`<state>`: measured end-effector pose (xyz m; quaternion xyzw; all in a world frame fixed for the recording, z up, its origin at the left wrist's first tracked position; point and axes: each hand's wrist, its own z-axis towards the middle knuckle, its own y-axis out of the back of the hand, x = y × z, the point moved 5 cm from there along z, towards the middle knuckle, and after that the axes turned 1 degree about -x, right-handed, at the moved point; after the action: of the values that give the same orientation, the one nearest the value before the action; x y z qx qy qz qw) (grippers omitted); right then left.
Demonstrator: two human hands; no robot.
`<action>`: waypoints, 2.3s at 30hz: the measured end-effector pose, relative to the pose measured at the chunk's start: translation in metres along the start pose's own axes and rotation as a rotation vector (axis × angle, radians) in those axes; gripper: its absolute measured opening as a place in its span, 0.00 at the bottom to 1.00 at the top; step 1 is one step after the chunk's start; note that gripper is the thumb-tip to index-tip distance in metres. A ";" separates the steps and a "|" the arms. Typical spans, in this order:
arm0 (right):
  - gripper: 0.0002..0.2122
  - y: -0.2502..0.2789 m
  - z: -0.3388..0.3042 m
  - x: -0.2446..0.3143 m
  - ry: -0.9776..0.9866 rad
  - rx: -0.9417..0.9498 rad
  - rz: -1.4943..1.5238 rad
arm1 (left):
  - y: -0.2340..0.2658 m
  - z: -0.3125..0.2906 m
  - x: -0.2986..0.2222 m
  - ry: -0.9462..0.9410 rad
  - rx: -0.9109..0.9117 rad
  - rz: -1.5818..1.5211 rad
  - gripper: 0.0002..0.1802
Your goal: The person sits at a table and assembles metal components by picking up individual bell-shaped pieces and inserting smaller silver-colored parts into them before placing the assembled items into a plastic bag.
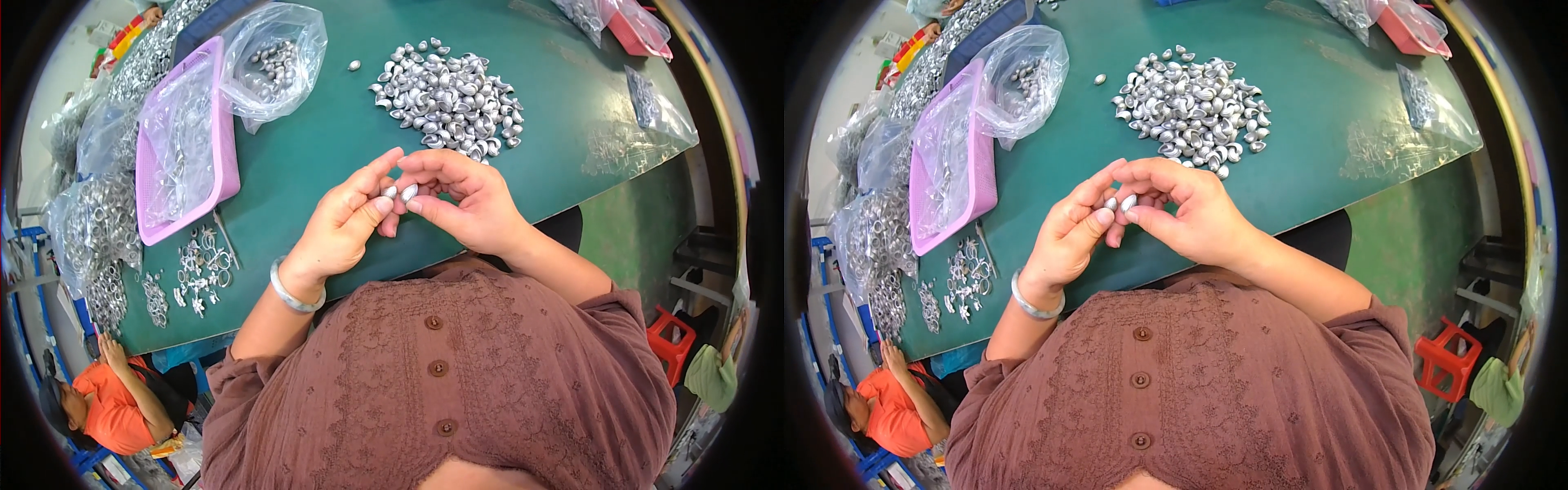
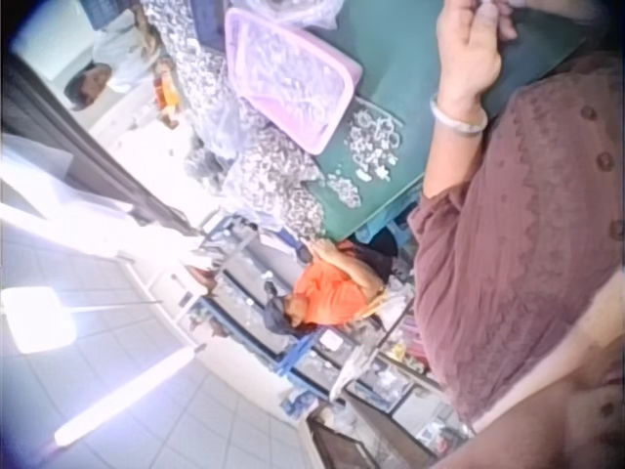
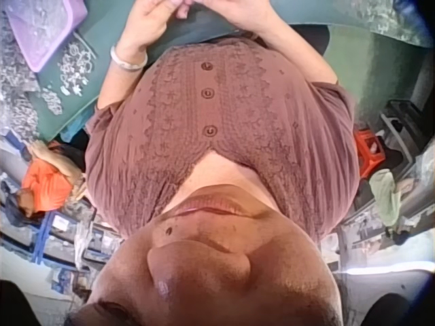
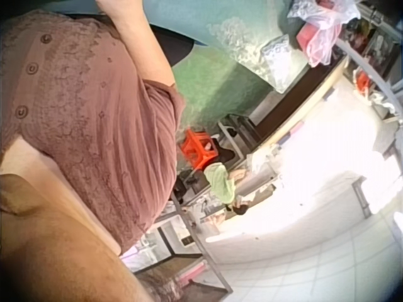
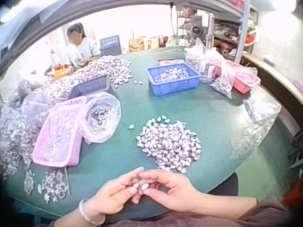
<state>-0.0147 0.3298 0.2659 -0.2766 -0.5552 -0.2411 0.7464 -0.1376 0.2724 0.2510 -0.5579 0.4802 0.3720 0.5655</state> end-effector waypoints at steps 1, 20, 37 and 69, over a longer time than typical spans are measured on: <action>0.13 0.000 0.000 0.000 0.004 -0.001 -0.007 | 0.000 0.000 0.000 0.005 0.000 -0.003 0.25; 0.07 0.030 0.021 0.017 0.251 -0.180 -0.707 | 0.029 0.015 -0.008 0.202 -0.219 -0.617 0.14; 0.03 0.047 0.076 0.003 0.377 -0.072 -1.425 | 0.095 0.046 -0.066 -0.314 -0.633 0.104 0.16; 0.05 0.010 0.018 0.011 0.174 -0.147 -0.407 | 0.007 0.022 -0.004 -0.018 -0.102 -0.379 0.10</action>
<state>-0.0175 0.3490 0.2792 -0.1909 -0.5137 -0.4494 0.7055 -0.1430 0.2957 0.2508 -0.6627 0.3421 0.2880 0.6007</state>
